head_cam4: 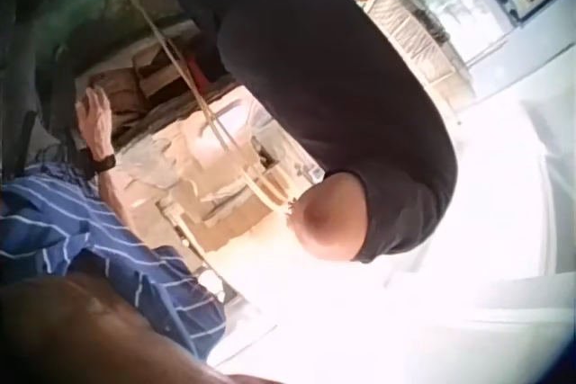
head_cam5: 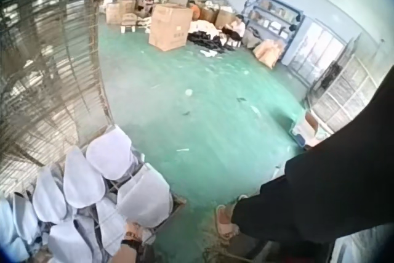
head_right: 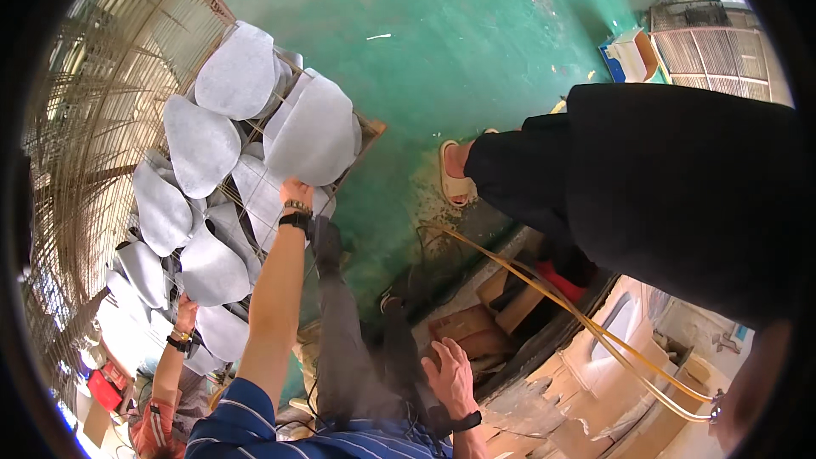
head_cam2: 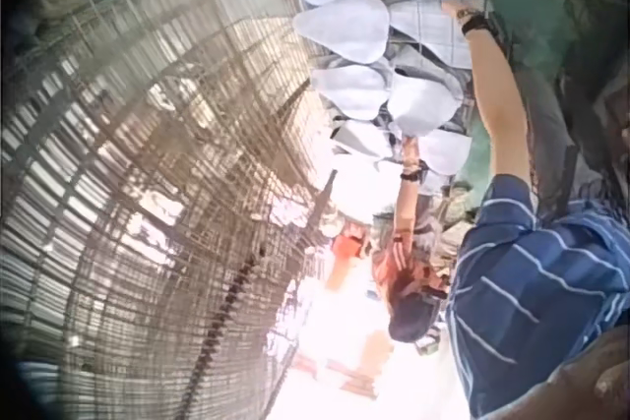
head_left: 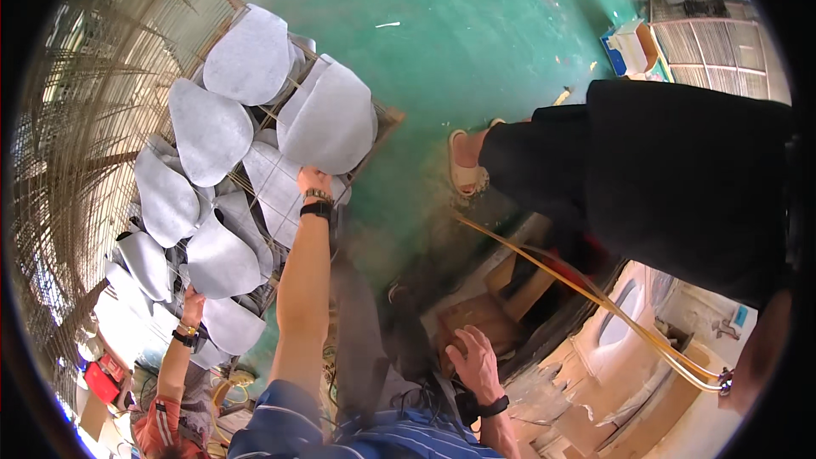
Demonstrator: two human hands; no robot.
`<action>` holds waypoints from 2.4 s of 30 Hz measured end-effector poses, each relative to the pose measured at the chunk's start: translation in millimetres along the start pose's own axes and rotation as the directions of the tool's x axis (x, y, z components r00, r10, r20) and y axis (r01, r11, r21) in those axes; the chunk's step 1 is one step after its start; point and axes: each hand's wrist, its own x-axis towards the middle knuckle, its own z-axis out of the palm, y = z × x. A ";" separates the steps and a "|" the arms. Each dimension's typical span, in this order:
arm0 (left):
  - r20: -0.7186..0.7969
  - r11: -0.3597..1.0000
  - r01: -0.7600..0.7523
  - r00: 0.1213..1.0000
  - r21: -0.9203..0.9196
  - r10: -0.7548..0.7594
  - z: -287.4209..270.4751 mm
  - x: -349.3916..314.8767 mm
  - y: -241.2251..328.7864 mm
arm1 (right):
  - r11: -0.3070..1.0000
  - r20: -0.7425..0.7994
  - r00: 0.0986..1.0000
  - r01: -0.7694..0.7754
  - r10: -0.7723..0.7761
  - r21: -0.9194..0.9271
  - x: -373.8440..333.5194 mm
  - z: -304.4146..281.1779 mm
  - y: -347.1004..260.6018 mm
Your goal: The person repeatedly picks up white, curved plastic parts from a wire rack and places them onto a cardboard-covered table. The person handles the parts one at a time, moving them between the rack and the table in a continuous loop.
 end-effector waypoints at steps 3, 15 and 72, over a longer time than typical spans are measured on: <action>0.127 0.982 0.086 0.990 -0.167 -0.065 -50.5 27.3 -21.2 | 0.993 -0.020 0.994 0.108 -0.107 0.051 -11.1 -0.2 3.5; 0.922 -0.720 -0.693 0.260 -0.029 -0.287 -130.2 -245.3 -17.4 | 0.995 -0.155 0.988 0.003 0.012 0.097 -112.4 -83.7 97.7; 0.760 0.641 -0.756 -0.339 0.132 -0.555 330.2 -842.2 -156.6 | 0.758 -0.959 0.064 -0.628 0.276 0.176 -338.1 -349.7 438.3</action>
